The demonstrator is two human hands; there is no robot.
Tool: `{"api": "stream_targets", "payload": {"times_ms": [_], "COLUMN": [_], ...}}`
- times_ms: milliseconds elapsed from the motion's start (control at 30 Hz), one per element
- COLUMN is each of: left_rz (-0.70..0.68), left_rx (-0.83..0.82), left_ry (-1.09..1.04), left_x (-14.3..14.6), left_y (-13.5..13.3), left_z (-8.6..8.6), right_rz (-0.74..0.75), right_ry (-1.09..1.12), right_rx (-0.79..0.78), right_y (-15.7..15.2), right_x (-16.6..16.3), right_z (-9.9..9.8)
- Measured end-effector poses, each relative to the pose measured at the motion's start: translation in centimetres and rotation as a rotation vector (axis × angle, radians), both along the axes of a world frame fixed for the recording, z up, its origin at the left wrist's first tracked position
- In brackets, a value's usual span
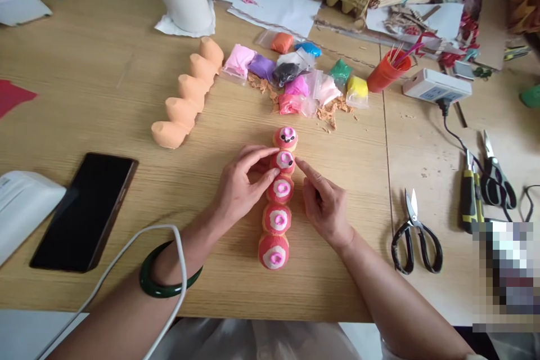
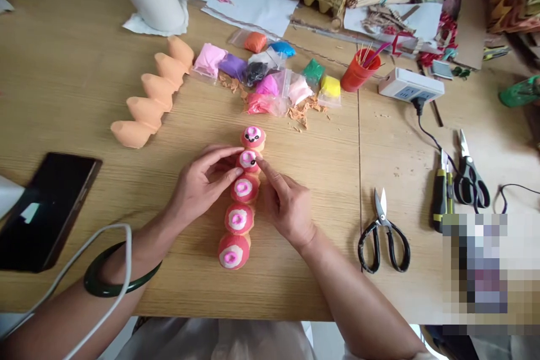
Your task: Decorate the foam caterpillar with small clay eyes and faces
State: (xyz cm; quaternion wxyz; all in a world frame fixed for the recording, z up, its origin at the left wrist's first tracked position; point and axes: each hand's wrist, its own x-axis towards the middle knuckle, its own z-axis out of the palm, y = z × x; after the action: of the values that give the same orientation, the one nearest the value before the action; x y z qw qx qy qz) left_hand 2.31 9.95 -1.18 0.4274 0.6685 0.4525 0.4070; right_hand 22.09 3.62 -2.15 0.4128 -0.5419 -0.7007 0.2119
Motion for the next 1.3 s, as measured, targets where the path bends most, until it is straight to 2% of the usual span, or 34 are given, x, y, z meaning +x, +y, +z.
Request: {"api": "stream_targets", "payload": {"times_ms": [200, 533, 633, 800, 1000, 1167, 1300], "left_rz": [0.002, 0.004, 0.005, 0.007, 0.056, 0.039, 0.159], "left_rx": [0.005, -0.01, -0.017, 0.014, 0.075, 0.093, 0.26], "left_ry": [0.014, -0.012, -0.01, 0.027, 0.075, 0.084, 0.111], "left_x": [0.0, 0.1, 0.1, 0.0, -0.1, 0.1, -0.1], "left_y": [0.0, -0.1, -0.1, -0.1, 0.6, 0.9, 0.3], "left_z": [0.1, 0.1, 0.1, 0.2, 0.0, 0.0, 0.6], "right_rz": [0.0, 0.014, -0.012, -0.109, -0.185, -0.2, -0.187], "right_ry": [-0.096, -0.14, -0.096, 0.095, 0.616, 0.819, 0.976], "right_rx": [0.049, 0.087, 0.091, 0.032, -0.082, -0.152, -0.212], "right_y": [0.2, 0.1, 0.0, 0.1, 1.0, 1.3, 1.2], "right_x": [-0.3, -0.2, -0.2, -0.3, -0.4, -0.5, -0.1], "right_z": [0.4, 0.5, 0.4, 0.8, 0.4, 0.6, 1.0]}}
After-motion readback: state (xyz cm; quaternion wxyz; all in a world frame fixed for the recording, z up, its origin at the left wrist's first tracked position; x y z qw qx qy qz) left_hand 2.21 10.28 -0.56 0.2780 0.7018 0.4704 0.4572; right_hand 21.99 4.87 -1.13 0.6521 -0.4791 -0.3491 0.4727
